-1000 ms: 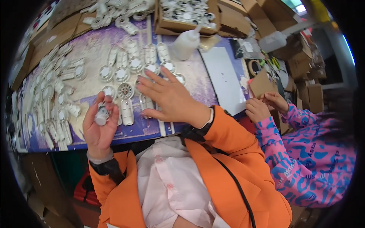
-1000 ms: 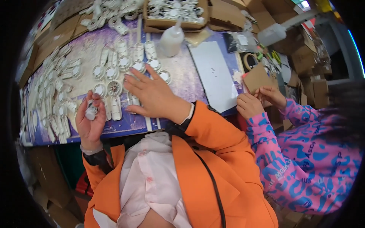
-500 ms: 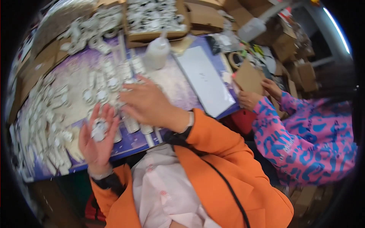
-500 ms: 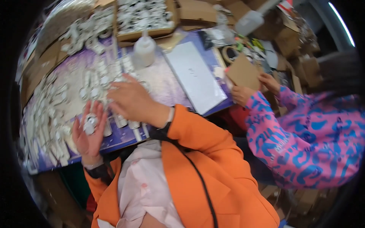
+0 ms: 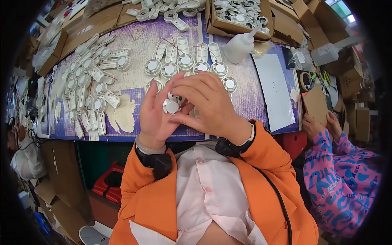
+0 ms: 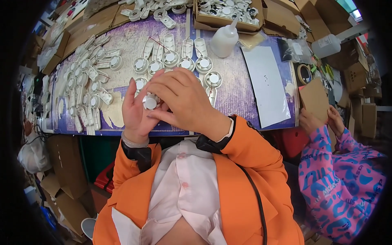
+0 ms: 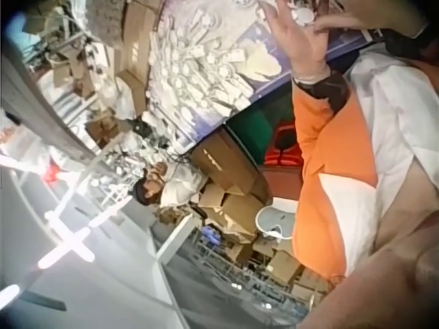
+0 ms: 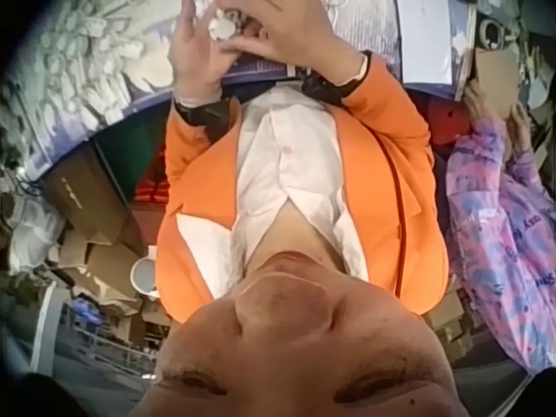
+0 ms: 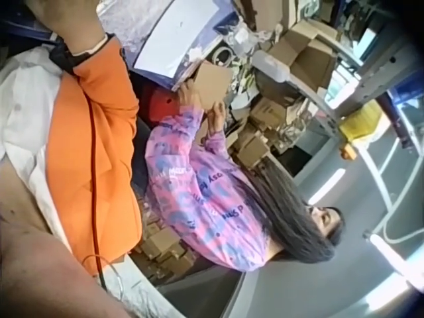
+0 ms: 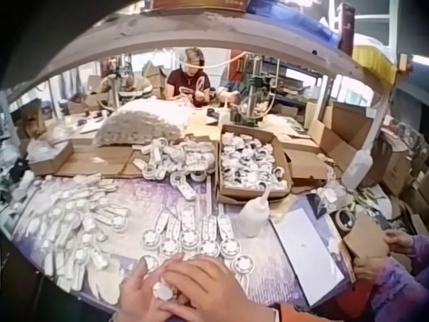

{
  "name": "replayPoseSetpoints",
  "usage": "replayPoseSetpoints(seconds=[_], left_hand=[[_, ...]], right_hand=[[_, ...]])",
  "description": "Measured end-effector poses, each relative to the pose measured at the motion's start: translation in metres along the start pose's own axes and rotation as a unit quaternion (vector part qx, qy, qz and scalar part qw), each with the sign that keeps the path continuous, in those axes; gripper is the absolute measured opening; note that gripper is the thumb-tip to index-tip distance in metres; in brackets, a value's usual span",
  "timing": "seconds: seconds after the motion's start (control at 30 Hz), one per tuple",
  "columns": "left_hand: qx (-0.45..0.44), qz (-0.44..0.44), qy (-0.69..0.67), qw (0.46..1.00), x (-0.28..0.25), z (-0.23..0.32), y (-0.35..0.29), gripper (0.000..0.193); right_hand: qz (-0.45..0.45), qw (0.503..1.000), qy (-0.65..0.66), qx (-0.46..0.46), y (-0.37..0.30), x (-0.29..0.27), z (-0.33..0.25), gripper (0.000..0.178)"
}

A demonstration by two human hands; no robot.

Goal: Assembling small plastic components at a manufacturing workstation.

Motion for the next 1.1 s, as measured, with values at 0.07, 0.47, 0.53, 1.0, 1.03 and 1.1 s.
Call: replayPoseSetpoints(seconds=[0.07, 0.47, 0.53, 1.0, 1.03, 1.1], left_hand=[[-0.006, 0.014, 0.011, 1.000, -0.003, 0.000, 0.001, 0.066], [0.007, -0.007, 0.033, 0.999, -0.006, -0.004, 0.005, 0.057], [0.006, -0.012, 0.014, 1.000, -0.010, -0.004, 0.007, 0.057], [0.018, -0.042, -0.052, 0.998, -0.016, 0.004, 0.004, 0.048], [0.015, -0.047, -0.055, 0.997, -0.017, 0.006, 0.003, 0.048], [0.026, -0.046, -0.046, 0.998, -0.020, 0.013, -0.002, 0.048]], right_hand=[[0.003, 1.000, -0.009, -0.011, 0.001, 0.004, -0.003, 0.047], [-0.006, 0.998, -0.046, -0.046, -0.002, 0.010, -0.008, 0.036], [-0.003, 0.998, -0.038, -0.041, -0.001, 0.008, -0.007, 0.035], [0.086, 0.685, 0.620, 0.373, -0.027, 0.008, 0.073, 0.035], [0.079, 0.630, 0.673, 0.379, -0.028, 0.009, 0.074, 0.036], [0.081, 0.616, 0.683, 0.384, -0.032, 0.011, 0.080, 0.036]])
Point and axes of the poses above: each hand's wrist, its own y-axis towards the middle knuckle, its own x-axis out of the palm, z = x × y, the point moved 6 cm from there along y, towards the middle knuckle
